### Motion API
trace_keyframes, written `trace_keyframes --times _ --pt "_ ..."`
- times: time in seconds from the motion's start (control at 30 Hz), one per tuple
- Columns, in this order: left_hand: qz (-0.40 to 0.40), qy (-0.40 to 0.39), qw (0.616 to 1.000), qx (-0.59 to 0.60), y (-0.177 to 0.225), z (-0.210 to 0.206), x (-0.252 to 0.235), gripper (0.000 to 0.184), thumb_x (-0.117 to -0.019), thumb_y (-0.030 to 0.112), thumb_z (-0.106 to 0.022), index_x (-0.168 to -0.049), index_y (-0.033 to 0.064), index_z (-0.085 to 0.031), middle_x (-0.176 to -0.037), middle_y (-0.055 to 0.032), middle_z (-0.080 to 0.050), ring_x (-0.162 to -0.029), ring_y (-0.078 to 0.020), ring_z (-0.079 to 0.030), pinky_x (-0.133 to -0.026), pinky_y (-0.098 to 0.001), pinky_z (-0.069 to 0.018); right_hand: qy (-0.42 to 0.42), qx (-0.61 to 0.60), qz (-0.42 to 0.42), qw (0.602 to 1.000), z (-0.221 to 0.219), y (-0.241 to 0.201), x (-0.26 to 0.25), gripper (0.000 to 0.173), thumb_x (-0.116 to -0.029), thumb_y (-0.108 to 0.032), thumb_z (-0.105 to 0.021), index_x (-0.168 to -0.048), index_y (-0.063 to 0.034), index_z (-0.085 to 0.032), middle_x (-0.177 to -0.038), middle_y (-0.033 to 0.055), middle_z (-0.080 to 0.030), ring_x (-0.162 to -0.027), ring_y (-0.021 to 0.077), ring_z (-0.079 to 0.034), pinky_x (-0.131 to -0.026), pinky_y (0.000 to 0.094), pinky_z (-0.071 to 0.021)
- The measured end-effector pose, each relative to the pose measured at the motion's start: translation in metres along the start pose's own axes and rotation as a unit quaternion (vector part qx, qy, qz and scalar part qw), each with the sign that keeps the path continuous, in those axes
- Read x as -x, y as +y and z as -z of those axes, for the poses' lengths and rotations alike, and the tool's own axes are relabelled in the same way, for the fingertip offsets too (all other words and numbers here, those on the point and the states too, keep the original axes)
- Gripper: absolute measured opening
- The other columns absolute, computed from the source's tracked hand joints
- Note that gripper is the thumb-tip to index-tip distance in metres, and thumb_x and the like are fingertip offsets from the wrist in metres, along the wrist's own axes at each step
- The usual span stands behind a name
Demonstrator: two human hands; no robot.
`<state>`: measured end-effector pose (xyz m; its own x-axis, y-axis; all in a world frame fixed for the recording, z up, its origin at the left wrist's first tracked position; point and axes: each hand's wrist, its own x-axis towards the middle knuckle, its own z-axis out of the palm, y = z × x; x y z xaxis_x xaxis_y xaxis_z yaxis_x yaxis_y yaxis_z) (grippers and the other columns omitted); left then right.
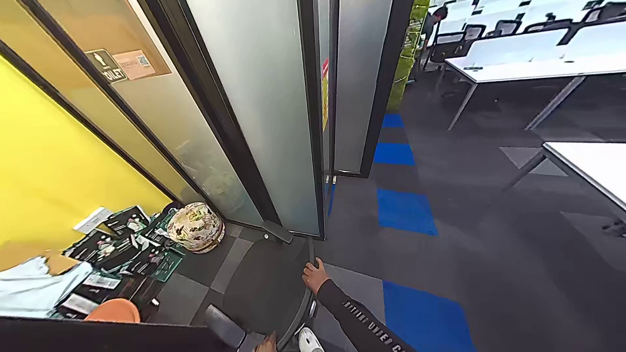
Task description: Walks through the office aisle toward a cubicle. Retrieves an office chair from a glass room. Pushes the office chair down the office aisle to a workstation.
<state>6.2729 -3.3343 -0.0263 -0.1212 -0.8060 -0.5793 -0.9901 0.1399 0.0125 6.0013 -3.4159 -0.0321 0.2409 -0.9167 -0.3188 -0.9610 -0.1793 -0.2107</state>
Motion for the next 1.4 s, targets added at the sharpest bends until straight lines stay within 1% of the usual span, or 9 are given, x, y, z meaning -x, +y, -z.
trace_keyframes --times 0.27,0.47,0.63,0.8,0.9,1.0,1.07,1.17,1.4 --pt "-0.103 -0.020 0.994 -0.028 0.004 0.001 0.004 0.066 -0.0840 0.035 -0.072 -0.147 0.0218 -0.059 -0.139 -0.0107 -0.067 -0.126 -0.0374 -0.065 -0.100 -0.0656 -0.0527 0.031 0.013 -0.103 0.994 -0.027 0.010 0.076 0.049 -0.0770 -0.009 -0.082 -0.125 -0.0133 -0.071 -0.138 0.0046 -0.065 -0.145 0.0315 -0.044 -0.119 0.0735 -0.0220" --pt "-0.269 -0.008 0.961 -0.068 0.003 0.002 -0.014 0.062 -0.0883 0.033 -0.070 -0.147 0.0149 -0.059 -0.144 -0.0085 -0.065 -0.136 -0.0300 -0.059 -0.114 -0.0547 -0.0466 0.089 0.008 -0.199 0.976 -0.051 0.005 0.123 0.058 -0.0638 -0.021 -0.089 -0.120 -0.0167 -0.074 -0.133 0.0025 -0.068 -0.142 0.0305 -0.049 -0.118 0.0729 -0.0238" --pt "-0.388 -0.024 0.917 -0.084 -0.022 0.014 -0.034 0.054 -0.0920 0.021 -0.066 -0.145 0.0142 -0.061 -0.142 -0.0082 -0.066 -0.134 -0.0293 -0.061 -0.112 -0.0539 -0.0484 0.089 -0.004 -0.305 0.948 -0.067 -0.031 0.146 0.058 -0.0632 -0.020 -0.088 -0.120 -0.0179 -0.075 -0.134 0.0033 -0.069 -0.141 0.0322 -0.051 -0.116 0.0740 -0.0252" --pt "-0.473 -0.067 0.863 -0.167 -0.061 0.033 -0.082 0.057 -0.0908 0.019 -0.068 -0.147 0.0165 -0.059 -0.146 -0.0073 -0.063 -0.136 -0.0280 -0.058 -0.114 -0.0514 -0.0471 0.109 -0.040 -0.428 0.896 -0.095 -0.115 0.149 0.050 -0.0707 -0.013 -0.083 -0.120 -0.0168 -0.076 -0.134 0.0036 -0.069 -0.140 0.0306 -0.052 -0.119 0.0718 -0.0238" --pt "-0.520 -0.063 0.818 -0.238 -0.080 0.055 -0.124 0.062 -0.0854 0.021 -0.074 -0.146 0.0182 -0.060 -0.146 -0.0061 -0.063 -0.137 -0.0276 -0.057 -0.116 -0.0521 -0.0441 0.120 -0.065 -0.453 0.881 -0.103 -0.162 0.141 0.044 -0.0759 -0.022 -0.080 -0.120 -0.0179 -0.075 -0.130 0.0020 -0.071 -0.137 0.0286 -0.054 -0.121 0.0707 -0.0204" --pt "-0.475 -0.037 0.828 -0.298 -0.084 0.080 -0.150 0.061 -0.0820 0.023 -0.077 -0.141 0.0228 -0.064 -0.147 -0.0016 -0.062 -0.145 -0.0297 -0.047 -0.124 -0.0632 -0.0226 0.114 -0.101 -0.432 0.889 -0.098 -0.189 0.137 0.040 -0.0812 -0.025 -0.074 -0.120 -0.0180 -0.075 -0.125 0.0019 -0.073 -0.130 0.0285 -0.060 -0.123 0.0650 -0.0226" --pt "-0.393 -0.008 0.873 -0.287 -0.083 0.087 -0.157 0.059 -0.0824 0.022 -0.077 -0.140 0.0264 -0.065 -0.156 -0.0006 -0.053 -0.154 -0.0369 -0.032 -0.122 -0.0744 -0.0104 0.077 -0.140 -0.395 0.905 -0.088 -0.193 0.139 0.041 -0.0842 -0.028 -0.072 -0.124 -0.0169 -0.073 -0.125 0.0040 -0.073 -0.126 0.0294 -0.061 -0.115 0.0594 -0.0362" --pt "-0.330 0.024 0.912 -0.244 -0.078 0.089 -0.157 0.069 -0.0771 0.025 -0.081 -0.143 0.0350 -0.062 -0.167 0.0019 -0.038 -0.158 -0.0416 -0.018 -0.119 -0.0785 -0.0097 0.023 -0.209 -0.346 0.914 -0.074 -0.186 0.136 0.053 -0.0807 -0.036 -0.081 -0.127 -0.0134 -0.069 -0.130 0.0100 -0.068 -0.126 0.0328 -0.060 -0.104 0.0571 -0.0477" --pt "-0.389 0.021 0.885 -0.254 -0.057 0.096 -0.160 0.071 -0.0713 0.023 -0.083 -0.138 0.0380 -0.065 -0.162 0.0077 -0.044 -0.157 -0.0361 -0.022 -0.118 -0.0790 -0.0064 -0.053 -0.190 -0.349 0.916 -0.080 -0.188 0.118 0.070 -0.0778 -0.042 -0.084 -0.140 -0.0168 -0.061 -0.144 0.0102 -0.060 -0.139 0.0362 -0.051 -0.105 0.0628 -0.0477"
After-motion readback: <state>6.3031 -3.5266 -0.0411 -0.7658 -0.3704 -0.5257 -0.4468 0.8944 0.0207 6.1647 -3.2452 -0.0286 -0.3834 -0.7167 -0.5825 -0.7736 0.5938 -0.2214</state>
